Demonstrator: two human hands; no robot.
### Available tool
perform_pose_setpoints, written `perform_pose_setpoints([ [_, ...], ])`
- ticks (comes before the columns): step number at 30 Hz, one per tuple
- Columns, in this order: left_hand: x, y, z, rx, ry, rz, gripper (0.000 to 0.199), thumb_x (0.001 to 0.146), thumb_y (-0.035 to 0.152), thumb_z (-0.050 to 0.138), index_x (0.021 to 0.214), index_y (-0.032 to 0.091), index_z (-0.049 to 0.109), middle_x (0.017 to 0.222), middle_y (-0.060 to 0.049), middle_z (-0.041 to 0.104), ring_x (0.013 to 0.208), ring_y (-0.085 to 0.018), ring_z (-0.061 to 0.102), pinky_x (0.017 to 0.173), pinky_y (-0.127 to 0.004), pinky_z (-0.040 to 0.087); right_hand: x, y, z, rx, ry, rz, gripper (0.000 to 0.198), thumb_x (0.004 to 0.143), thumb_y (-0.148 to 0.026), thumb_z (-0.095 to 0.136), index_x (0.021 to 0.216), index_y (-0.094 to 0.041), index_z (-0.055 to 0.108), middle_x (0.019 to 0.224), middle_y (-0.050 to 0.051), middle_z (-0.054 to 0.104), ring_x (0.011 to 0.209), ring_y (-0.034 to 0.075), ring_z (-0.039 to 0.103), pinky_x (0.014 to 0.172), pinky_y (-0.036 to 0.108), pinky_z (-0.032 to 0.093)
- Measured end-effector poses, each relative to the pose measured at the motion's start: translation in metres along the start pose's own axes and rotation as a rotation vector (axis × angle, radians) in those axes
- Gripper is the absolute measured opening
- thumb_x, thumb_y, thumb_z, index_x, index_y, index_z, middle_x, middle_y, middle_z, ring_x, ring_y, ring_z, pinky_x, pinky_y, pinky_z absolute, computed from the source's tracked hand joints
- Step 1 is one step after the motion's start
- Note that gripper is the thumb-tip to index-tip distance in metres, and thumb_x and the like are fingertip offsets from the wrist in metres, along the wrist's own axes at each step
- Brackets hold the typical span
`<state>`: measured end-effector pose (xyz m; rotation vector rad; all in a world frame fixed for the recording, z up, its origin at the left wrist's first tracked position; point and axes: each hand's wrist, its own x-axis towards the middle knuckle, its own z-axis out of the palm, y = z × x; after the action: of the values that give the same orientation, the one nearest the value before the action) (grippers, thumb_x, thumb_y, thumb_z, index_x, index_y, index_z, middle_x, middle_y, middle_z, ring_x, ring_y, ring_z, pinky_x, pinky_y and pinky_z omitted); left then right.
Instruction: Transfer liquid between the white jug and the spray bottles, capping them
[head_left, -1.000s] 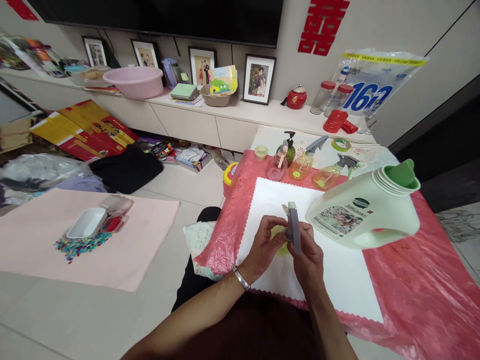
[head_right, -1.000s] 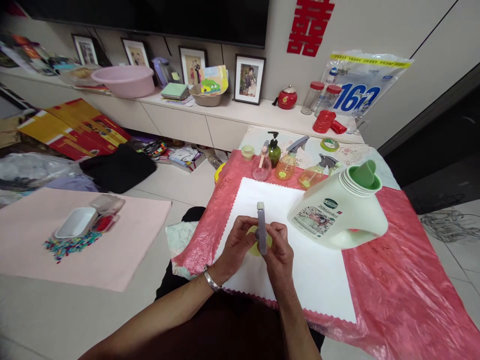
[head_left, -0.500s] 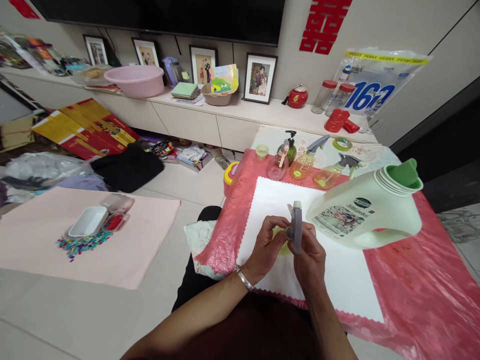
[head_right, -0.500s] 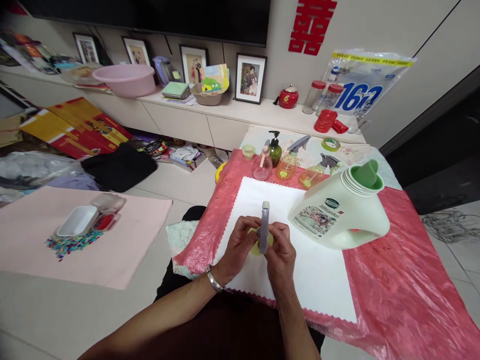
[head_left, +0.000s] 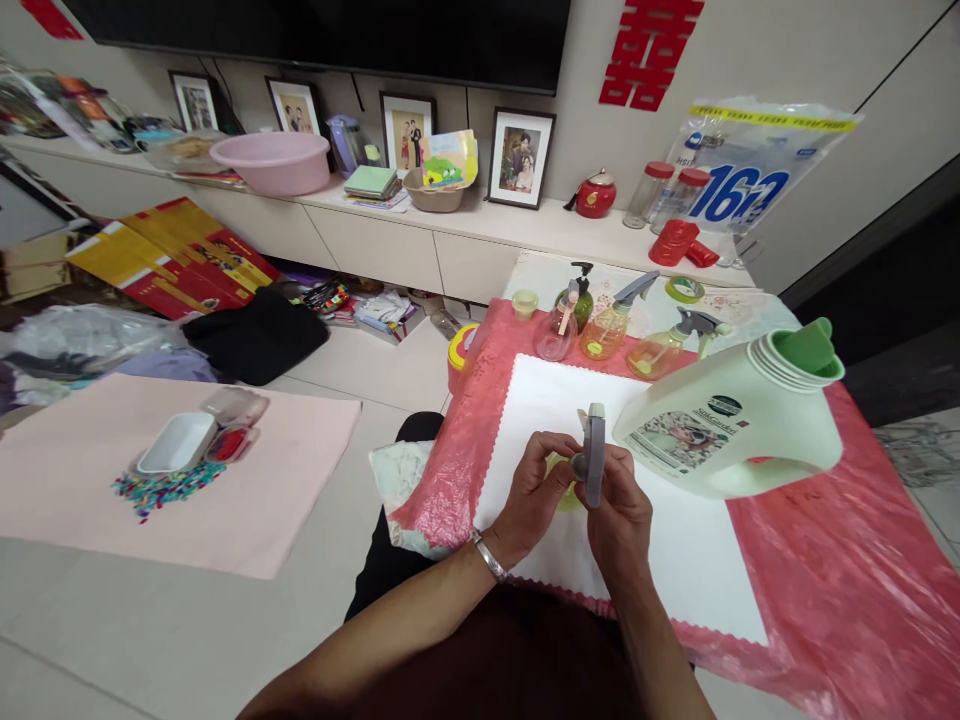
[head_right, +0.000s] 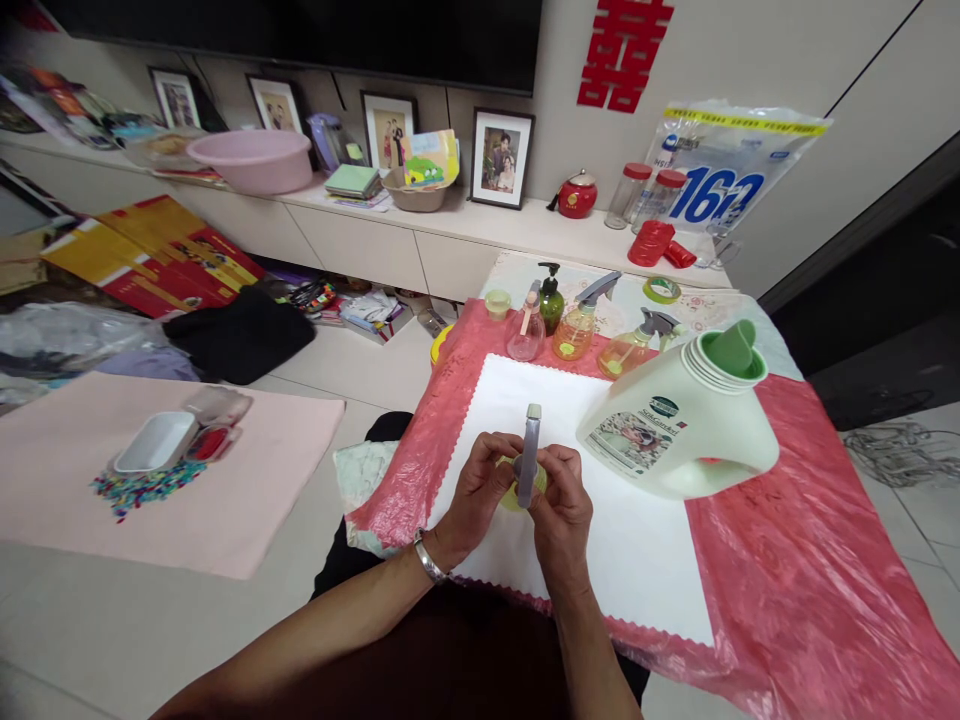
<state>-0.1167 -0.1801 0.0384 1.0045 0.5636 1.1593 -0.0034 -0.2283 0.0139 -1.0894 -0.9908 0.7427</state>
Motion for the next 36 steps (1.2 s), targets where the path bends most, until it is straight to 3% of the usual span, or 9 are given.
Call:
perform_pose_setpoints([
  [8,0.002,-0.002,-0.003,0.0,-0.023,-0.029,0.027,0.094,0.048,0.072,0.095,0.022,0.064,0.109,-0.006,0.068,0.107,-0.022,0.064,0.102,-0.04,0.049,0.004,-0.013,-0.001,-0.106,-0.011,-0.037,0.03,0.09,-0.031,0.076,0.12,-0.028,0.077,0.122,0.009,0.058,0.122,0.024,0.054,0.097,0.034,0.049],
  [11,0.001,-0.005,-0.009,0.056,-0.059,-0.045,0.026,0.095,0.046,0.071,0.105,0.022,0.067,0.119,-0.007,0.068,0.118,-0.024,0.063,0.108,-0.043,0.046,0.008,-0.013,-0.005,-0.08,-0.012,-0.026,0.027,0.089,-0.032,0.078,0.117,-0.028,0.077,0.121,0.008,0.06,0.12,0.024,0.055,0.099,0.035,0.05],
  [15,-0.003,-0.009,-0.023,0.186,-0.091,-0.114,0.05,0.091,0.053,0.074,0.13,0.025,0.062,0.135,-0.01,0.063,0.13,-0.028,0.057,0.115,-0.047,0.042,0.014,-0.011,-0.011,0.003,0.009,0.04,0.026,0.088,-0.034,0.08,0.113,-0.026,0.078,0.119,0.008,0.062,0.115,0.023,0.058,0.096,0.035,0.051],
  [18,-0.008,-0.012,-0.033,0.218,-0.119,-0.181,0.061,0.086,0.057,0.077,0.136,0.026,0.06,0.145,-0.011,0.058,0.138,-0.031,0.052,0.119,-0.05,0.038,0.022,-0.015,-0.015,0.099,0.067,0.091,0.03,0.084,-0.039,0.083,0.11,-0.025,0.078,0.117,0.009,0.065,0.109,0.023,0.061,0.094,0.039,0.053],
  [22,-0.011,-0.011,-0.037,0.003,-0.149,-0.315,0.07,0.083,0.06,0.08,0.14,0.026,0.059,0.146,-0.012,0.06,0.137,-0.031,0.055,0.116,-0.05,0.041,0.034,-0.031,-0.016,0.231,0.133,0.143,0.035,0.079,-0.046,0.087,0.107,-0.026,0.077,0.112,0.009,0.068,0.102,0.024,0.065,0.093,0.048,0.055],
  [28,-0.007,0.009,-0.027,-0.378,-0.162,-0.572,0.048,0.09,0.051,0.074,0.13,0.027,0.067,0.141,-0.012,0.065,0.119,-0.03,0.068,0.091,-0.045,0.06,0.052,-0.066,-0.012,0.316,0.154,0.167,0.039,0.07,-0.046,0.093,0.1,-0.027,0.078,0.119,0.006,0.065,0.107,0.024,0.064,0.101,0.05,0.054],
  [32,-0.005,0.023,-0.02,-0.475,-0.257,-0.573,0.051,0.083,0.043,0.084,0.128,0.024,0.069,0.139,-0.013,0.067,0.119,-0.031,0.068,0.093,-0.046,0.061,0.06,-0.083,-0.008,0.317,0.126,0.146,0.036,0.073,-0.044,0.091,0.101,-0.026,0.077,0.12,0.006,0.064,0.109,0.023,0.063,0.106,0.049,0.051],
  [36,-0.007,0.03,-0.013,-0.489,-0.223,-0.507,0.061,0.075,0.041,0.093,0.127,0.023,0.069,0.139,-0.014,0.066,0.12,-0.03,0.068,0.094,-0.042,0.059,0.063,-0.092,-0.004,0.263,0.074,0.086,0.038,0.08,-0.047,0.087,0.109,-0.026,0.076,0.123,0.007,0.063,0.115,0.024,0.063,0.114,0.051,0.046],
])
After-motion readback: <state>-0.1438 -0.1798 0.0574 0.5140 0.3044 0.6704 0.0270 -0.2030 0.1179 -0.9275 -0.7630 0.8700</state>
